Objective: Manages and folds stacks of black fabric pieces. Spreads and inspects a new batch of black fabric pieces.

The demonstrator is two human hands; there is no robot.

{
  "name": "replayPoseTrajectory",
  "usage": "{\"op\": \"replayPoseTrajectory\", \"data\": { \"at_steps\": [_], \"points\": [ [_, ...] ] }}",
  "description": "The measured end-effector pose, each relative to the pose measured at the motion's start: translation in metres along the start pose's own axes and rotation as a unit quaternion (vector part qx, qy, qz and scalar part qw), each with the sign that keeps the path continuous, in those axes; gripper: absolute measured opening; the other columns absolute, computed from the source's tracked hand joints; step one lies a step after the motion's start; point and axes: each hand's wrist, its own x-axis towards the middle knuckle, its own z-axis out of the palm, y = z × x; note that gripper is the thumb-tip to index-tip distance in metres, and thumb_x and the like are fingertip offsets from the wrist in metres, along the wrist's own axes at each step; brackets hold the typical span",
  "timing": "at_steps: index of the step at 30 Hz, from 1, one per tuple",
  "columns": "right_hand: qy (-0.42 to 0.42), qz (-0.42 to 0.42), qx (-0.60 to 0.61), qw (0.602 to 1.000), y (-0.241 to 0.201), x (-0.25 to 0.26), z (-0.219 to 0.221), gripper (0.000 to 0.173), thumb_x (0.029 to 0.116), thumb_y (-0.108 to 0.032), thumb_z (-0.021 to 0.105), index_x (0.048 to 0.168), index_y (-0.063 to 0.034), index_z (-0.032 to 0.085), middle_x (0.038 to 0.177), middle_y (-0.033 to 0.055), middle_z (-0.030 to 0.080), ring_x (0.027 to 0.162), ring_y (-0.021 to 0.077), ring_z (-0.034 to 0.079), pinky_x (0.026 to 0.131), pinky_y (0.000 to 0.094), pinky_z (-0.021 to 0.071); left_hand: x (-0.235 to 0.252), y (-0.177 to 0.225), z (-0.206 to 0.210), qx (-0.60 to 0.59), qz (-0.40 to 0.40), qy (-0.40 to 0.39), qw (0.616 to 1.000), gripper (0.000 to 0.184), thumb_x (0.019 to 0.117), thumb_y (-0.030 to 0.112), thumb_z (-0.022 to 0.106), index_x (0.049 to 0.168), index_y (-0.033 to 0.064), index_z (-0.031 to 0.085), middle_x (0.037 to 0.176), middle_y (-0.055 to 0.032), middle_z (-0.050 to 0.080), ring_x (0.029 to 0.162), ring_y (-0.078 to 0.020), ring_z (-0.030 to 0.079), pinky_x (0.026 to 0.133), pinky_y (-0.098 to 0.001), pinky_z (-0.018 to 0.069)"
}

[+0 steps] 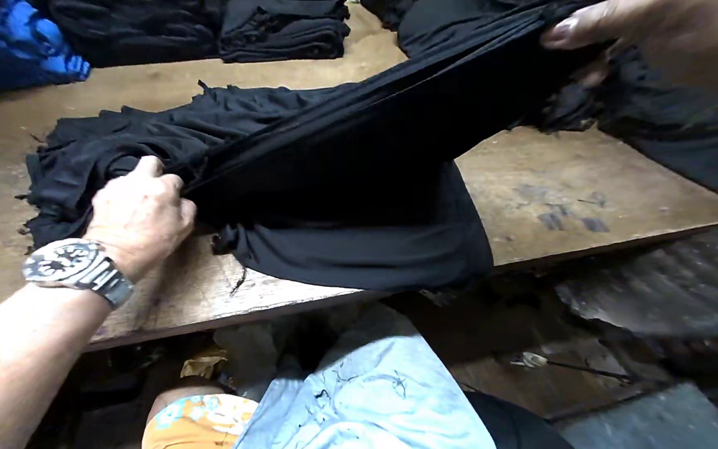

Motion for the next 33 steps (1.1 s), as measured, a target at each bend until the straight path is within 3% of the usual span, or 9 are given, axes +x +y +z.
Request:
{"op": "replayPoseTrajectory", "data": {
  "at_steps": [3, 7, 11, 13, 15, 20, 23, 28, 33],
  "points": [
    [0.019, -0.001, 0.02, 1.0, 0.008, 0.008, 0.01, 0.015, 0.0948, -0.006, 0.064, 0.086, -0.0177, 0.06, 0.078, -0.0101, 0.063, 0.06, -0.0015, 0.06, 0.05, 0.0171, 0.0529, 0.018, -0.022, -0.02, 0.006, 0.021, 0.02, 1.0, 0.022, 0.0982, 0.009, 0.057, 0.1, -0.0097, 0.068, 0.114, -0.0342, 0.062, 0.098, -0.0589, 0.062, 0.075, -0.0765, 0.0459],
    [0.103, -0.041, 0.108, 0.988, 0.029, 0.007, 0.012, 0.01, 0.0952, -0.009, 0.064, 0.097, -0.0179, 0.068, 0.091, -0.0113, 0.07, 0.082, 0.0031, 0.071, 0.073, 0.026, 0.0638, 0.054, -0.033, -0.073, -0.003, -0.006, 0.091, 0.996, 0.029, 0.1029, 0.011, 0.047, 0.115, -0.0124, 0.062, 0.115, -0.043, 0.059, 0.111, -0.0661, 0.055, 0.088, -0.0816, 0.0389],
    [0.104, -0.221, -0.058, 0.968, 0.044, -0.06, 0.018, 0.016, 0.098, -0.01, 0.05, 0.093, -0.0054, 0.064, 0.116, 0.0041, 0.062, 0.116, 0.0134, 0.058, 0.104, 0.0337, 0.0483, 0.043, -0.023, -0.09, -0.042, -0.02, 0.163, 0.985, 0.03, 0.103, 0.017, 0.043, 0.114, -0.008, 0.058, 0.105, -0.0368, 0.062, 0.099, -0.055, 0.062, 0.081, -0.0719, 0.0446],
    [0.052, -0.245, -0.177, 0.952, 0.049, -0.112, 0.049, 0.021, 0.0915, -0.003, 0.051, 0.086, 0.0018, 0.07, 0.127, 0.0271, 0.056, 0.119, 0.0367, 0.054, 0.102, 0.0507, 0.0453, 0.017, -0.015, -0.069, -0.103, 0.16, 0.159, 0.969, 0.008, 0.0905, -0.007, 0.05, 0.089, -0.0111, 0.057, 0.107, -0.0345, 0.06, 0.103, -0.0522, 0.058, 0.088, -0.0654, 0.045],
    [-0.006, -0.229, -0.194, 0.954, 0.076, -0.155, 0.083, 0.02, 0.0865, -0.006, 0.054, 0.086, -0.0036, 0.074, 0.126, 0.0242, 0.059, 0.114, 0.0346, 0.059, 0.095, 0.0485, 0.0516, -0.007, -0.013, -0.025, -0.139, 0.246, 0.11, 0.953, 0.016, 0.0849, -0.007, 0.054, 0.082, 0.0008, 0.068, 0.117, -0.027, 0.062, 0.113, -0.0463, 0.058, 0.093, -0.0615, 0.0479],
    [-0.03, -0.182, -0.182, 0.966, 0.1, -0.188, 0.111, 0.054, 0.0738, -0.043, 0.081, 0.108, -0.0024, 0.072, 0.146, 0.0232, 0.048, 0.138, 0.0342, 0.046, 0.113, 0.0457, 0.0444, -0.046, -0.005, 0.028, -0.141, 0.25, 0.037, 0.957, 0.036, 0.0916, 0.032, 0.051, 0.101, 0.0081, 0.076, 0.127, -0.0204, 0.06, 0.122, -0.0401, 0.054, 0.096, -0.0557, 0.0487],
    [0.002, -0.207, -0.243, 0.948, 0.109, -0.184, 0.123, 0.053, 0.0698, -0.033, 0.088, 0.106, 0.0, 0.067, 0.146, 0.0291, 0.046, 0.141, 0.0433, 0.043, 0.114, 0.0508, 0.044, -0.048, -0.005, 0.026, -0.11, 0.249, 0.023, 0.962, 0.056, 0.0874, 0.055, 0.052, 0.103, 0.0072, 0.076, 0.131, -0.0208, 0.058, 0.127, -0.0414, 0.052, 0.098, -0.0563, 0.048],
    [0.062, -0.232, -0.303, 0.922, 0.124, -0.176, 0.14, 0.044, 0.0675, -0.013, 0.084, 0.103, 0.0016, 0.064, 0.139, 0.0321, 0.051, 0.136, 0.0483, 0.047, 0.109, 0.0547, 0.0469, -0.048, -0.014, 0.033, -0.099, 0.238, 0.066, 0.964, 0.027, 0.0912, 0.023, 0.057, 0.091, 0.0014, 0.074, 0.121, -0.0257, 0.061, 0.118, -0.048, 0.056, 0.091, -0.0613, 0.0502],
    [0.001, -0.254, -0.238, 0.938, 0.119, -0.168, 0.116, 0.033, 0.0764, -0.015, 0.079, 0.107, -0.004, 0.073, 0.135, 0.0303, 0.056, 0.133, 0.0455, 0.051, 0.109, 0.0532, 0.0467, -0.04, -0.022, 0.029, -0.095, 0.236, 0.071, 0.964, 0.034, 0.0918, 0.024, 0.049, 0.085, -0.0011, 0.071, 0.118, -0.0238, 0.064, 0.115, -0.0462, 0.059, 0.09, -0.0619, 0.0501]
  ]
}}
